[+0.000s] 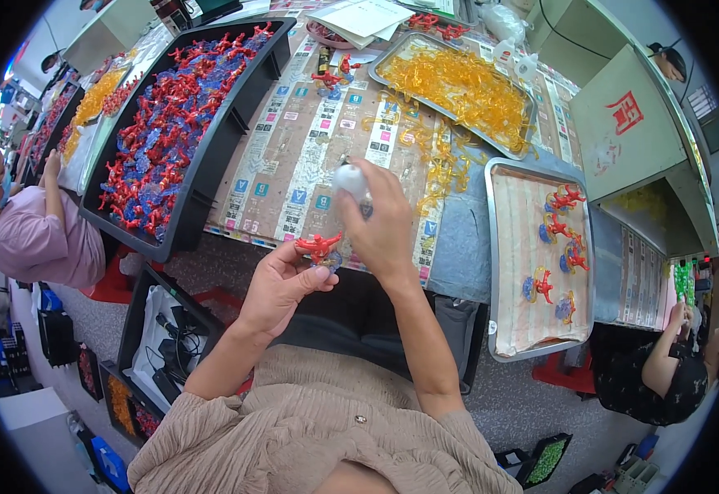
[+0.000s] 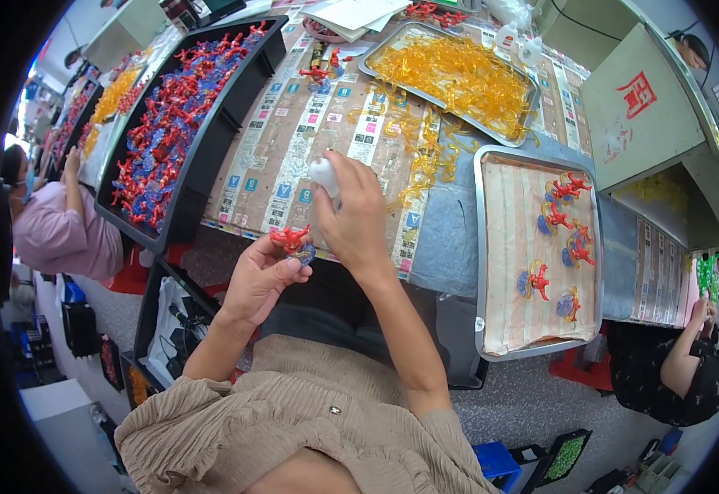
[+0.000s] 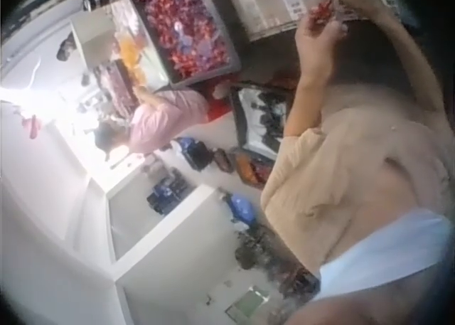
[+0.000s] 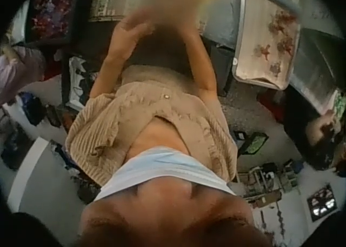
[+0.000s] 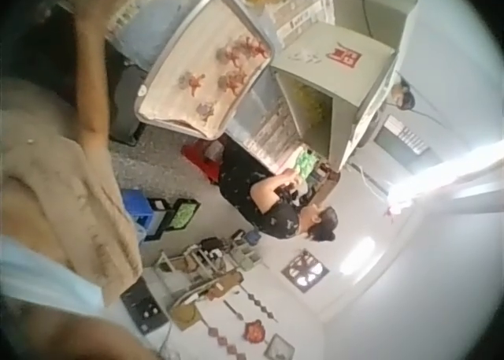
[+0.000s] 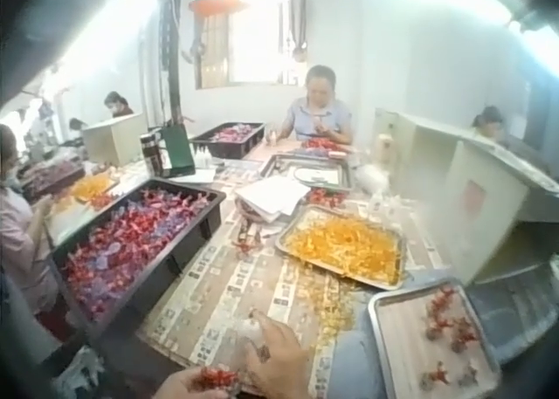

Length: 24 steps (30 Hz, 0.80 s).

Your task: The person assembles small plastic toy figures by gluing them to circular gold bases with a glue bottle.

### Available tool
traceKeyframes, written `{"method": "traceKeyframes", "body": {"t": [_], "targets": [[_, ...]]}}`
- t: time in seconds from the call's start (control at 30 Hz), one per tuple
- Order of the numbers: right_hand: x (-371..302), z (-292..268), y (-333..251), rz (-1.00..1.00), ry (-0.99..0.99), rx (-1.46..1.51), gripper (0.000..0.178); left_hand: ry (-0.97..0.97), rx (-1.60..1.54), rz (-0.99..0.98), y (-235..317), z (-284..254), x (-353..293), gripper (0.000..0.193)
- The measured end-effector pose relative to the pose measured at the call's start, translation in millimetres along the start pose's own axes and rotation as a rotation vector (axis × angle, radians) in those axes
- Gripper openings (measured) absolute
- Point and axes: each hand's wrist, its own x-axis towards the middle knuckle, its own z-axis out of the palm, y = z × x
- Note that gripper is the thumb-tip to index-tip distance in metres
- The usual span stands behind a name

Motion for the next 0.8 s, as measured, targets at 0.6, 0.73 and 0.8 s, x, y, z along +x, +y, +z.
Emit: {"method": "traceKeyframes", "body": {"t": [0.6,0.73,0.8], "targets": [[-124,-104,-39,0.451,0.401,0.419,0.044,-0.231,0.194,0.204,-13,23,7,0.039],[-124,-108,-42,0.305,0.355,0.274,0.045,-0.198,0.176,0.138,-10,32,3,0.040],[-125,-110,-44,0.297,0.348,0.241,0.045,-0.192,0.167,0.124,-10,34,2,0.040]]}}
